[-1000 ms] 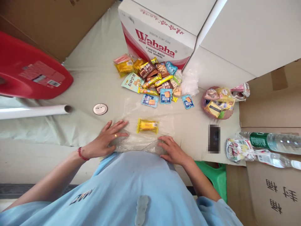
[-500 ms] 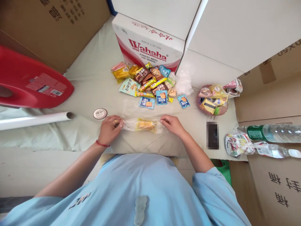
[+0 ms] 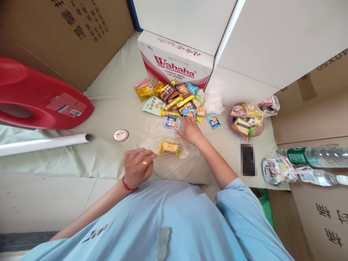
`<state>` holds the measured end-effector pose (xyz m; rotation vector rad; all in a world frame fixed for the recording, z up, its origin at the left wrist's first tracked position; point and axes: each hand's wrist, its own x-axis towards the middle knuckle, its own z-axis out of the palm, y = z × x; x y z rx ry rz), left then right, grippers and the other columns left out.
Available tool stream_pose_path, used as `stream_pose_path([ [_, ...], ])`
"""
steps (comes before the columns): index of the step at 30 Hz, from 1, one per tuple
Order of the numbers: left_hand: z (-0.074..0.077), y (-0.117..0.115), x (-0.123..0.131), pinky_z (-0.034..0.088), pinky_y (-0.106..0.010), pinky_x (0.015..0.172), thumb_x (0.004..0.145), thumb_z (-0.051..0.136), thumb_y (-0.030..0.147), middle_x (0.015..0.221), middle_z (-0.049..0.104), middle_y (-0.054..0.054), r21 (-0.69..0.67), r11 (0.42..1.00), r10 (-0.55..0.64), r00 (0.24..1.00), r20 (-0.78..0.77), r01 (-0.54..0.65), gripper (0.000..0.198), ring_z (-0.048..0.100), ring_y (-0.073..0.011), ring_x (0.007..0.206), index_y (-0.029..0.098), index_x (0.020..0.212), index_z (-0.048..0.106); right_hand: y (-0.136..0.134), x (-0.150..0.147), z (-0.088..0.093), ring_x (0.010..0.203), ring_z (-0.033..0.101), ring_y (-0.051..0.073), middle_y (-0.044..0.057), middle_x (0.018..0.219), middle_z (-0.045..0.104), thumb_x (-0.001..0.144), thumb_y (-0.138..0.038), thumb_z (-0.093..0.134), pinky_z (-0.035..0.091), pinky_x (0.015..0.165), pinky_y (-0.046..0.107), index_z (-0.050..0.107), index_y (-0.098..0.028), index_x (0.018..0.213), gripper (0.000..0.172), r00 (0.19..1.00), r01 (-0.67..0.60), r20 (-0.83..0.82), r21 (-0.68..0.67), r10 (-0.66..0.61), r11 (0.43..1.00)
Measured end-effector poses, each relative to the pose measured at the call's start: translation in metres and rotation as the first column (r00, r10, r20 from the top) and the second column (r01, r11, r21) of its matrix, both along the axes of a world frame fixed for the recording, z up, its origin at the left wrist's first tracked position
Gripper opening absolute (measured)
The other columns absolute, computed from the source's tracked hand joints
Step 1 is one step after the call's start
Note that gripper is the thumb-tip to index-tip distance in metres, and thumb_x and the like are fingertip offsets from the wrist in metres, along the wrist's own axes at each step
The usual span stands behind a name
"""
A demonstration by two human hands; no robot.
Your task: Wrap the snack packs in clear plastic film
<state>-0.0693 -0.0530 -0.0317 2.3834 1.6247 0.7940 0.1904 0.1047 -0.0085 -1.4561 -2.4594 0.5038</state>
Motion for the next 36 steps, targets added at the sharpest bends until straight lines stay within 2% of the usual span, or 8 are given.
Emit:
stream_pose_path([
  [3, 0.003, 0.016, 0.03, 0.04, -0.049, 0.095, 0.098, 0.043, 0.019, 0.131, 0.073, -0.007, -0.105, 0.982, -0.166, 0.984, -0.064, 0.159, 0.044, 0.061, -0.028, 0.122, 0.03, 0.134, 0.066, 0.016, -0.021, -0.008, 0.13, 0.049, 0.036, 0.02, 0.132, 0.064, 0.087, -0.043, 0.078, 0.041, 0.11, 0.046, 0.053, -0.011, 0.148, 0.074, 0.993, 0.01, 0.117, -0.088, 0.001, 0.996],
  [9, -0.007, 0.039, 0.046, 0.039, -0.046, 0.083, 0.101, 0.042, 0.02, 0.13, 0.074, -0.009, -0.169, 0.977, -0.149, 0.981, -0.123, 0.128, 0.038, 0.062, -0.0278, 0.106, 0.025, 0.125, 0.071, 0.03, -0.027, -0.008, 0.1, 0.061, 0.027, 0.01, 0.091, 0.072, 0.091, -0.023, 0.069, 0.043, 0.093, 0.036, 0.075, -0.016, 0.1, 0.013, 0.977, -0.044, 0.193, -0.25, 0.094, 0.967],
  [13, -0.009, 0.034, 0.044, 0.039, -0.046, 0.081, 0.101, 0.041, 0.018, 0.13, 0.074, -0.009, -0.159, 0.979, -0.144, 0.982, -0.124, 0.124, 0.039, 0.062, -0.0276, 0.102, 0.025, 0.126, 0.071, 0.026, -0.021, 0.0, 0.095, 0.059, 0.021, 0.01, 0.102, 0.067, 0.091, -0.021, 0.064, 0.044, 0.09, 0.032, 0.07, -0.015, 0.096, 0.009, 0.993, -0.11, 0.019, -0.22, 0.117, 0.969],
  [18, -0.007, 0.034, 0.048, 0.041, -0.046, 0.079, 0.099, 0.045, 0.017, 0.128, 0.075, -0.011, -0.17, 0.98, -0.125, 0.987, -0.104, 0.106, 0.038, 0.063, -0.0276, 0.099, 0.025, 0.124, 0.072, -0.009, -0.017, 0.022, 0.089, 0.06, 0.018, 0.006, 0.101, 0.064, 0.096, -0.021, 0.058, 0.046, 0.084, 0.029, 0.067, -0.018, 0.099, 0.01, 0.933, -0.324, -0.227, -0.184, 0.281, 0.928],
  [24, -0.022, 0.031, 0.025, 0.051, -0.042, 0.083, 0.092, 0.048, 0.015, 0.096, 0.078, -0.008, -0.179, 0.967, -0.149, 0.974, 0.17, 0.18, 0.03, 0.068, -0.0242, 0.094, 0.022, 0.093, 0.076, -0.077, -0.013, 0.011, 0.1, 0.061, 0.019, 0.006, 0.123, 0.065, 0.102, -0.017, 0.049, 0.047, 0.084, 0.027, 0.067, -0.026, 0.128, 0.033, 0.903, -0.419, -0.039, -0.309, 0.429, 0.854],
  [28, -0.03, 0.029, -0.005, 0.054, -0.038, 0.095, 0.094, 0.048, 0.022, 0.103, 0.077, -0.004, -0.269, 0.961, 0.212, 0.803, 0.557, -0.067, 0.025, 0.07, -0.0197, 0.1, 0.021, 0.091, 0.073, -0.096, -0.017, -0.002, 0.106, 0.06, 0.021, 0.007, 0.132, 0.062, 0.106, -0.018, 0.042, 0.047, 0.086, 0.029, 0.054, -0.034, 0.149, 0.048, 0.914, -0.339, 0.109, -0.323, 0.39, 0.884],
  [31, -0.026, 0.044, -0.018, 0.053, -0.041, 0.097, 0.101, 0.045, 0.038, 0.107, 0.073, -0.008, -0.417, 0.827, 0.561, 0.609, 0.561, -0.377, 0.031, 0.067, -0.022, 0.103, 0.017, 0.103, 0.068, -0.098, -0.028, 0.006, 0.097, 0.062, 0.022, 0.009, 0.128, 0.063, 0.106, -0.019, 0.041, 0.045, 0.077, 0.029, 0.052, -0.036, 0.152, 0.05, 0.901, -0.301, 0.21, -0.325, 0.379, 0.897],
  [36, -0.018, 0.072, -0.011, 0.048, -0.047, 0.107, 0.099, 0.05, 0.053, 0.131, 0.064, -0.016, -0.467, 0.801, 0.581, 0.672, 0.458, -0.374, 0.051, 0.062, -0.0277, 0.12, 0.014, 0.131, 0.057, -0.095, -0.046, 0.027, 0.09, 0.064, 0.025, 0.012, 0.119, 0.065, 0.107, -0.026, 0.04, 0.045, 0.073, 0.031, 0.062, -0.031, 0.141, 0.04, 0.881, -0.268, 0.294, -0.334, 0.371, 0.903],
])
